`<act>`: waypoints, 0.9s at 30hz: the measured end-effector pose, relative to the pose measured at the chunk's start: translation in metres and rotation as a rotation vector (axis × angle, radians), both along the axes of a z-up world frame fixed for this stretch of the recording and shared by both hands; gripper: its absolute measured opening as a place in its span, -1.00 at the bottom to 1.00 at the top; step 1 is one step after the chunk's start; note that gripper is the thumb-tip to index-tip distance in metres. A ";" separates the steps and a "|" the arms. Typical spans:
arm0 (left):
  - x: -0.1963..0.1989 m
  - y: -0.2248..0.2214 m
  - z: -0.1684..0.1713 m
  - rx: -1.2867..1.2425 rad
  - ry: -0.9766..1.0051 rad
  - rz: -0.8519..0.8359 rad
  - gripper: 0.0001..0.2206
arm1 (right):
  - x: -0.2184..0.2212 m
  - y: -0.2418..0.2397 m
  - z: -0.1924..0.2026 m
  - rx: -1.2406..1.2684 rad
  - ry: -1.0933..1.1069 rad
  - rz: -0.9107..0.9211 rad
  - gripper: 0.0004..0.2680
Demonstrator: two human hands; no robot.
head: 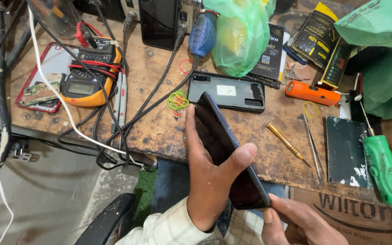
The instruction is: The person uses a metal prying tool and a screwdriver to carefully pry open the back cover of a smartphone. They work along the edges to release the clips, then separate the back cover from the main body, exposing the internal components.
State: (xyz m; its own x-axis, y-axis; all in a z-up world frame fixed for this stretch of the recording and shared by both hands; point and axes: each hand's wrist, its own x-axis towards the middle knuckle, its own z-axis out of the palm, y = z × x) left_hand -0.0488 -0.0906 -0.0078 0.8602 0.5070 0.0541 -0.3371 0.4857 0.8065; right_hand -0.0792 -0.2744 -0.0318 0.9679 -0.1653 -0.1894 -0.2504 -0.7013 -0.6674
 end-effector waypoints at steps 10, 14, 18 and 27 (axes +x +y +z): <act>-0.007 0.001 0.001 0.147 -0.115 -0.013 0.12 | -0.013 -0.023 -0.034 0.272 -0.152 0.066 -0.78; -0.017 0.010 0.011 0.420 -0.140 -0.017 0.09 | 0.022 -0.061 -0.039 0.592 0.176 0.386 -0.67; -0.024 0.018 0.017 0.819 -0.050 0.052 0.09 | 0.018 -0.071 -0.061 0.329 0.168 0.344 -0.62; -0.015 0.006 -0.003 0.155 -0.169 -0.041 0.11 | -0.011 -0.012 -0.018 0.333 -0.198 0.326 -0.70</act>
State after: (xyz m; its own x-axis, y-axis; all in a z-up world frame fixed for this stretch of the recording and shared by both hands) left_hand -0.0638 -0.0849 -0.0112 0.8518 0.4463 0.2743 -0.4567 0.3761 0.8063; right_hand -0.0903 -0.2865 -0.0501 0.9817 0.1899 0.0124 0.1007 -0.4632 -0.8805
